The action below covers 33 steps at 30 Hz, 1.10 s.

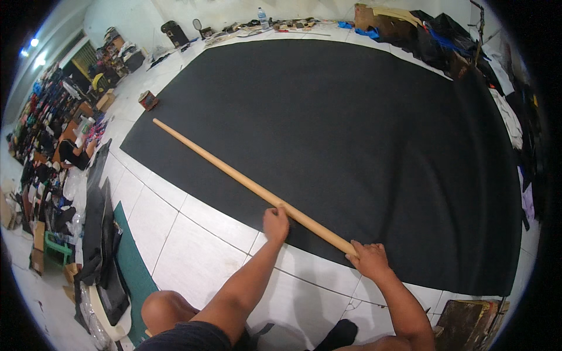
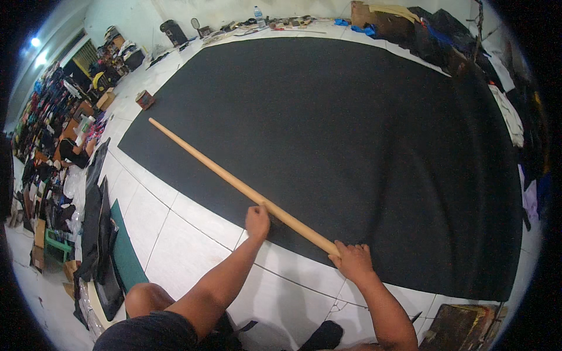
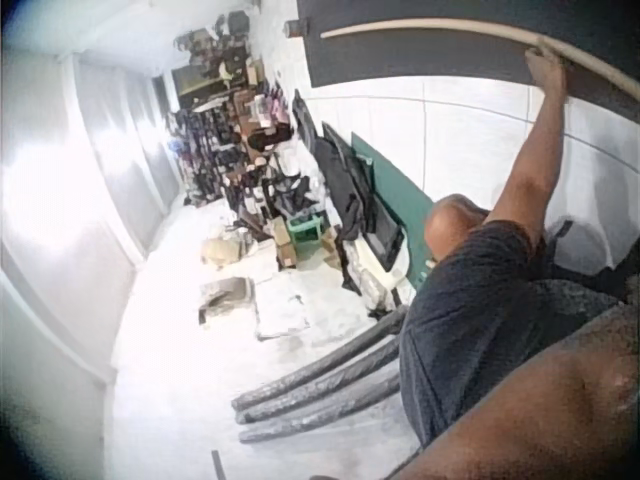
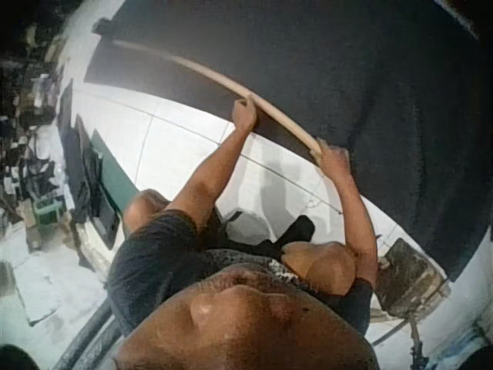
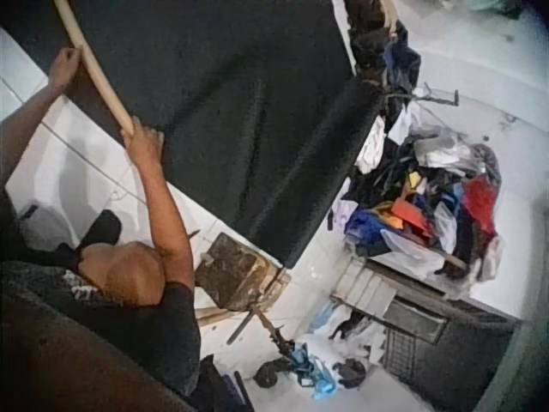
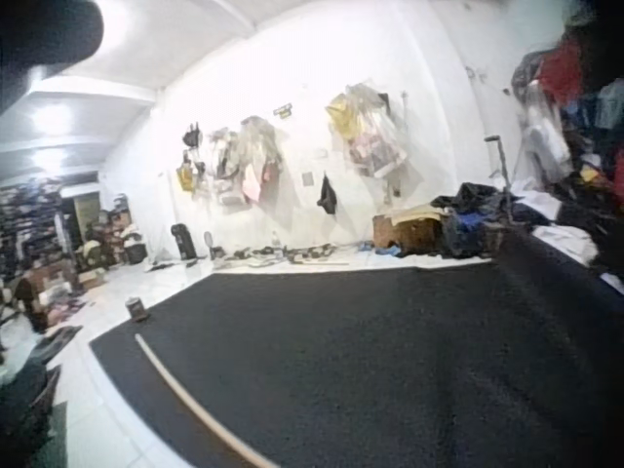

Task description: The person cuts a large piece of black material on the floor using shears, moving a wooden rod out of the way and smoothing the fabric by hand.

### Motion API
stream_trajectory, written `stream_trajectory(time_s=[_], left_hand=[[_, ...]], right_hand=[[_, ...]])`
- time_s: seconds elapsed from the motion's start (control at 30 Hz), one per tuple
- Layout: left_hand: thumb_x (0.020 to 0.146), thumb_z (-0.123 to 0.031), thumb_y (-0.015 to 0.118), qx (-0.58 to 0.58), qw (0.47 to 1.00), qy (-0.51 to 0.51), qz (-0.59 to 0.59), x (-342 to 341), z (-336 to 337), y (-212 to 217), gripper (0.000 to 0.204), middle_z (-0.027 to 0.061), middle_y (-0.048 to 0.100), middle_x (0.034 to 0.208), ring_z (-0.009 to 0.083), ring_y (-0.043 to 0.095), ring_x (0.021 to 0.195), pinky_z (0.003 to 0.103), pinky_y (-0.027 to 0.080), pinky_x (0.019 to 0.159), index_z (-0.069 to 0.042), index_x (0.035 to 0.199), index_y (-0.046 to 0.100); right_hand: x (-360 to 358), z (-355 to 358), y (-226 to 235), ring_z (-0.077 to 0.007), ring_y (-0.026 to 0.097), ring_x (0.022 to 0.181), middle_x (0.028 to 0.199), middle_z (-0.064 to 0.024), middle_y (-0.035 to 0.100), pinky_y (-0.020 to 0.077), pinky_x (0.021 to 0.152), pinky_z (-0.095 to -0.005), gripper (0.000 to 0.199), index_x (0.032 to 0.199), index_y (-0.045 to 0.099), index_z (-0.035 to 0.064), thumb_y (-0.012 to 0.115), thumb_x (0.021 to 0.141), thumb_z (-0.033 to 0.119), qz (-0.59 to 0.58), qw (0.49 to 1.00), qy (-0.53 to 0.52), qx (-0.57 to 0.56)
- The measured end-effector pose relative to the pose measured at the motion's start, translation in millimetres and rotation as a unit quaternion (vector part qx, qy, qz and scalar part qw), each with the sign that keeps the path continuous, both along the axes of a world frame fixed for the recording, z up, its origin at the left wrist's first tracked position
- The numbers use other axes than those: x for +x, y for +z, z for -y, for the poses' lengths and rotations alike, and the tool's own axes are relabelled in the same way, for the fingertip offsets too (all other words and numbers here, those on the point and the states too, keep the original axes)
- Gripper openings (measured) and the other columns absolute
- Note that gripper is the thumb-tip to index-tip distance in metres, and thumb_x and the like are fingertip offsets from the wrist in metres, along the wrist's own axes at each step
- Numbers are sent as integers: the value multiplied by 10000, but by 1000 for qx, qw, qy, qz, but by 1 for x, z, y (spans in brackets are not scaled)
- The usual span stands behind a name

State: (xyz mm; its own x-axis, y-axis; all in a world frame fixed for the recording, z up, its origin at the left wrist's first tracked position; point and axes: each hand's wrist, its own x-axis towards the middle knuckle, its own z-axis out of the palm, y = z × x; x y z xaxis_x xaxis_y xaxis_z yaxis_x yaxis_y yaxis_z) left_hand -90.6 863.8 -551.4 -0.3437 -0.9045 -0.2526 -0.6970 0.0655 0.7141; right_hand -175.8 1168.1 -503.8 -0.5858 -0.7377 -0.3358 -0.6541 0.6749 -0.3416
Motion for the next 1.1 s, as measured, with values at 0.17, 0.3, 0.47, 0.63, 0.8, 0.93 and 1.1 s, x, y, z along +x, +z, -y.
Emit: stream_trajectory(time_s=[0.17, 0.3, 0.47, 0.63, 0.8, 0.93, 1.1], left_hand=[[942, -380, 508, -372, 907, -127, 153, 24, 46, -45, 667, 300, 339, 1496, 435, 259, 1434, 543, 192, 1169, 27, 1451, 369], [955, -406, 483, -282, 932, -159, 163, 16, 40, -53, 730, 297, 172, 1576, 440, 136, 1477, 536, 74, 1195, 24, 1508, 280], [940, -415, 498, -268, 934, -156, 176, 10, 41, -41, 743, 296, 190, 1572, 433, 149, 1477, 531, 76, 1195, 22, 1504, 294], [907, -410, 540, -262, 938, -153, 170, 8, 45, -37, 755, 300, 212, 1562, 434, 164, 1474, 542, 87, 1190, 19, 1491, 327], [883, -413, 571, -241, 941, -151, 185, 6, 46, -32, 772, 299, 225, 1556, 450, 178, 1463, 564, 111, 1180, 6, 1487, 337], [883, -375, 588, -220, 945, -159, 181, 5, 48, -29, 769, 308, 201, 1553, 459, 162, 1463, 577, 96, 1178, 17, 1485, 315], [875, -361, 602, -198, 951, -159, 177, 6, 52, -24, 778, 315, 196, 1549, 465, 150, 1464, 580, 83, 1178, 22, 1483, 305]], right_hand=[[-11, 14, -41, -337, 630, 815, 926, -171, 570, 508, 724, -495, 460, 1245, 594, 71, 624, 883, 353, -147, 979, -49, -135], [-72, 39, -33, -295, 588, 906, 989, -143, 541, 542, 735, -438, 493, 1395, 513, 199, 597, 931, 340, -181, 982, 13, -48], [-192, 103, -44, -277, 568, 943, 1029, -126, 549, 539, 775, -433, 515, 1468, 429, 252, 542, 978, 362, -214, 977, -5, -25], [-287, 175, -48, -300, 601, 993, 1069, -140, 589, 520, 846, -441, 491, 1482, 401, 264, 471, 1009, 371, -215, 974, -66, -15], [-356, 240, -35, -397, 612, 1082, 1148, -219, 633, 489, 919, -509, 458, 1451, 420, 199, 374, 1035, 385, -153, 975, -158, -21], [-380, 313, -13, -445, 603, 1096, 1160, -268, 637, 475, 939, -534, 482, 1445, 411, 144, 318, 1041, 389, -111, 975, -188, -42], [-338, 369, -10, -421, 645, 1029, 1089, -260, 660, 502, 905, -528, 525, 1538, 277, 236, 332, 1044, 404, -108, 985, -129, -43]])
